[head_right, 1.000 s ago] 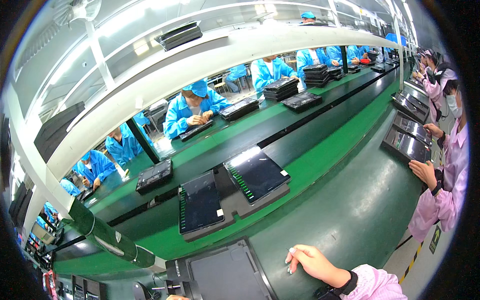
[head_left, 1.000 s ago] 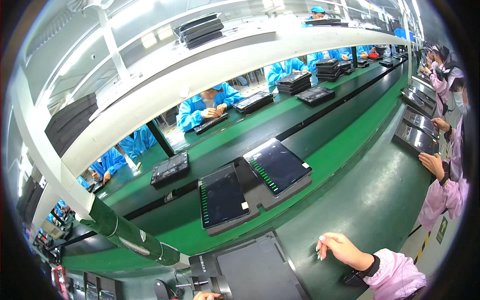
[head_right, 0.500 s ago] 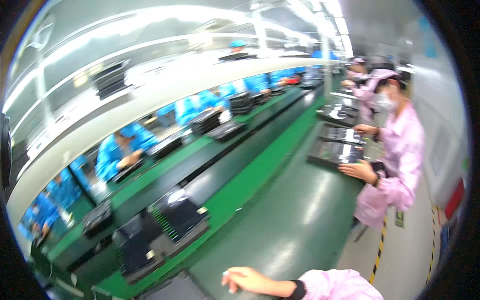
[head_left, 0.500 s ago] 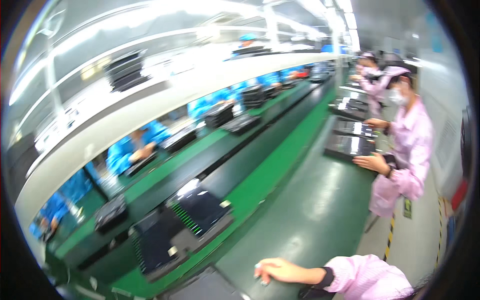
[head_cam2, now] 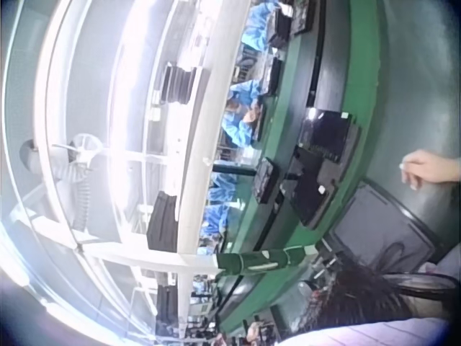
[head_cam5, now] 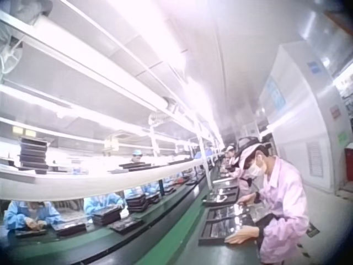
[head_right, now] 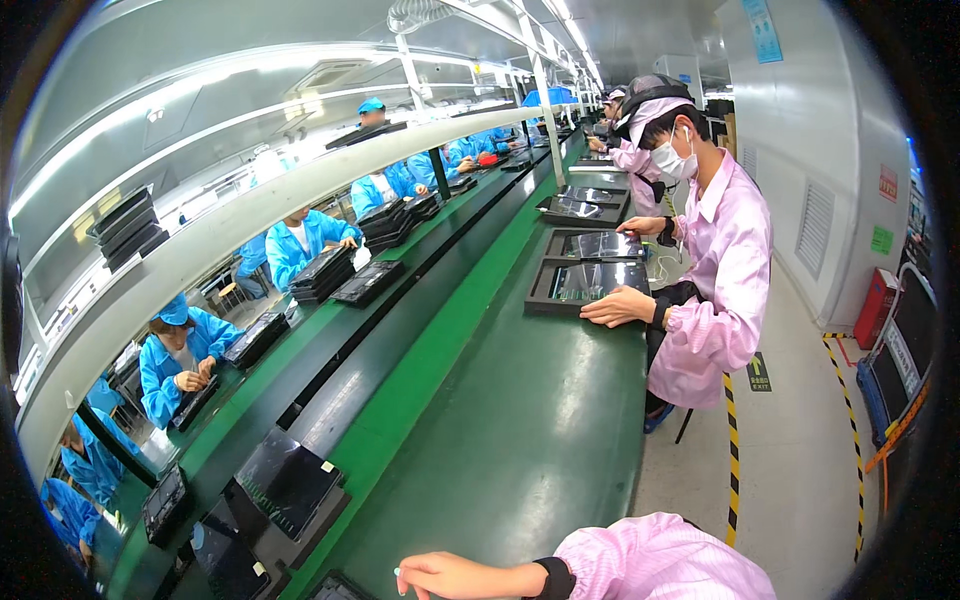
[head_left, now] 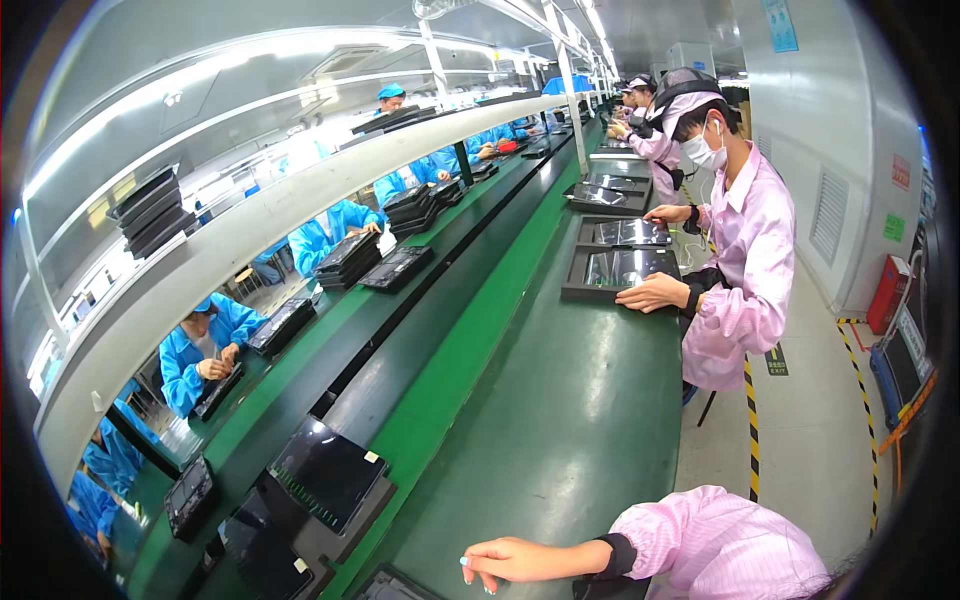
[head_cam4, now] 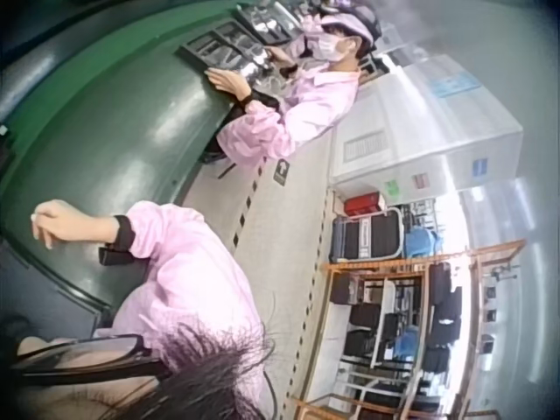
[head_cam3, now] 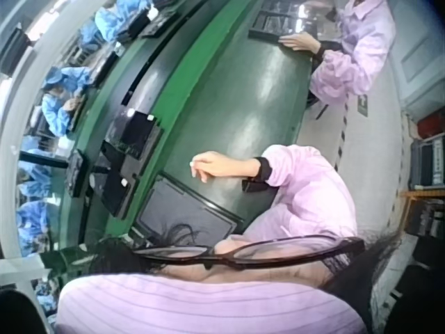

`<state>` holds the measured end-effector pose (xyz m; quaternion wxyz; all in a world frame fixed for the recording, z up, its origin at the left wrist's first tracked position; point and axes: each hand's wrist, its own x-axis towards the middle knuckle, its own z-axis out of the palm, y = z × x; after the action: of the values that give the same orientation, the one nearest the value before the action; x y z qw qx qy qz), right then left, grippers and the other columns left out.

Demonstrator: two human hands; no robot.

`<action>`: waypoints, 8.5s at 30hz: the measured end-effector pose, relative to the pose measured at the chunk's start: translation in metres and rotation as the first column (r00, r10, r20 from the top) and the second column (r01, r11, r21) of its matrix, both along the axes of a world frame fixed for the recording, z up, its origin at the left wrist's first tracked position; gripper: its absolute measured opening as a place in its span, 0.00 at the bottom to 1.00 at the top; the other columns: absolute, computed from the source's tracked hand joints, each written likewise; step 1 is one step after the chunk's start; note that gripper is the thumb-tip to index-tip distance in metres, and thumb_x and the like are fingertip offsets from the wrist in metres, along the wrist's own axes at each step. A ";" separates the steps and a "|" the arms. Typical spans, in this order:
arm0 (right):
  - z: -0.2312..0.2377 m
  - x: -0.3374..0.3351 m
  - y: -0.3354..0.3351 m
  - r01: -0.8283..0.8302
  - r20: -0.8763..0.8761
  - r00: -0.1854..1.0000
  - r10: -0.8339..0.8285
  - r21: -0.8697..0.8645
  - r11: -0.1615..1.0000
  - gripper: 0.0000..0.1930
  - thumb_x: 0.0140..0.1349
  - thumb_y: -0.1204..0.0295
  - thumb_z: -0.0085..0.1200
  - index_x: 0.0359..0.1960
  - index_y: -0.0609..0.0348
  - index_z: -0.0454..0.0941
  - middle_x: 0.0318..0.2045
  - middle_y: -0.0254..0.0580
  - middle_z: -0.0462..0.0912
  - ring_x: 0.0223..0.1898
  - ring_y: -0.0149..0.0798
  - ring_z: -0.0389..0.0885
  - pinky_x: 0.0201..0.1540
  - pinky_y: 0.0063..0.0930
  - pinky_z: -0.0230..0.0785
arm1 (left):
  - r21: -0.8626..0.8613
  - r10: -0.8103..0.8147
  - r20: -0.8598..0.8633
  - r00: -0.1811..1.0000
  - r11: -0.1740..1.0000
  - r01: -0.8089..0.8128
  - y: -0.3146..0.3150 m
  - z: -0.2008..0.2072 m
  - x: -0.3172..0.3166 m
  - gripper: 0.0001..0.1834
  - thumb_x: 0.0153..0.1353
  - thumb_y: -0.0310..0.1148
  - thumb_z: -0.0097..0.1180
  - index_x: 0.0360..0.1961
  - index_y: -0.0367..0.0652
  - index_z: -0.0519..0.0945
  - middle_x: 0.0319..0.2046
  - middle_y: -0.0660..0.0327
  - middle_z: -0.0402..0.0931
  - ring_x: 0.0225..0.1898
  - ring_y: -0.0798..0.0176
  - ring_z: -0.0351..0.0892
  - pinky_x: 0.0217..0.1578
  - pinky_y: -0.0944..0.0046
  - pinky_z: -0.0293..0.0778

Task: Testing the functional components of tablet devices on a production line and recording metrics on a log sheet.

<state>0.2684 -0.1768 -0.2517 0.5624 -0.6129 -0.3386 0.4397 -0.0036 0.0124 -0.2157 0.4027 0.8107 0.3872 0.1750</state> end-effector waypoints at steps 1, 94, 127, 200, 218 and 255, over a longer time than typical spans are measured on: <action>0.000 0.000 0.000 0.014 0.006 1.000 -0.015 0.041 0.999 0.19 0.68 0.57 0.34 0.33 0.56 0.74 0.17 0.28 0.74 0.25 0.22 0.70 0.31 0.20 0.61 | 0.001 -0.001 -0.002 1.000 1.000 0.001 0.000 0.000 0.001 0.12 0.65 0.34 0.45 0.36 0.40 0.79 0.17 0.66 0.70 0.17 0.75 0.66 0.19 0.75 0.62; -0.003 0.026 0.004 0.037 -0.001 0.999 -0.037 0.056 0.998 0.17 0.68 0.59 0.35 0.33 0.56 0.73 0.17 0.30 0.73 0.25 0.22 0.71 0.33 0.20 0.63 | 0.004 -0.033 -0.085 0.996 0.999 0.033 0.001 0.007 0.011 0.13 0.65 0.34 0.42 0.32 0.38 0.76 0.19 0.59 0.71 0.19 0.68 0.68 0.22 0.70 0.66; -0.035 0.003 -0.136 0.401 0.314 0.743 -0.591 0.498 0.769 0.15 0.67 0.63 0.40 0.28 0.60 0.72 0.17 0.31 0.69 0.22 0.25 0.67 0.30 0.20 0.61 | 0.178 0.437 0.348 0.830 0.838 -0.516 -0.163 -0.030 -0.207 0.10 0.63 0.30 0.45 0.34 0.39 0.79 0.18 0.61 0.76 0.27 0.69 0.74 0.31 0.69 0.66; -0.009 0.040 -0.142 0.681 0.876 -0.009 -0.481 0.358 0.639 0.08 0.59 0.69 0.45 0.30 0.58 0.76 0.26 0.40 0.76 0.33 0.44 0.74 0.41 0.37 0.58 | 0.030 0.584 0.438 0.683 0.750 -0.661 -0.174 -0.109 -0.241 0.17 0.67 0.35 0.39 0.25 0.34 0.72 0.20 0.58 0.71 0.24 0.64 0.70 0.28 0.67 0.66; -0.026 0.097 -0.070 0.813 0.993 -0.104 0.055 0.053 0.579 0.21 0.53 0.54 0.52 0.21 0.63 0.71 0.14 0.52 0.75 0.19 0.52 0.77 0.23 0.42 0.69 | 0.055 0.340 0.680 0.649 0.860 -0.508 -0.014 -0.049 -0.165 0.13 0.64 0.32 0.40 0.25 0.38 0.71 0.19 0.56 0.70 0.20 0.64 0.68 0.24 0.69 0.67; 0.033 0.000 -0.121 0.474 0.860 0.422 -0.287 0.060 0.879 0.31 0.59 0.52 0.46 0.57 0.63 0.62 0.34 0.46 0.75 0.35 0.47 0.69 0.43 0.36 0.60 | -0.147 0.437 0.544 0.716 0.890 -0.432 -0.074 -0.017 -0.055 0.10 0.61 0.27 0.45 0.22 0.39 0.70 0.18 0.61 0.69 0.21 0.64 0.69 0.26 0.66 0.67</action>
<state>0.2688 -0.2977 -0.2185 0.3472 -0.8585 -0.3765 -0.0254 -0.0582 -0.0620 -0.2329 0.4500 0.6067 0.4309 0.4937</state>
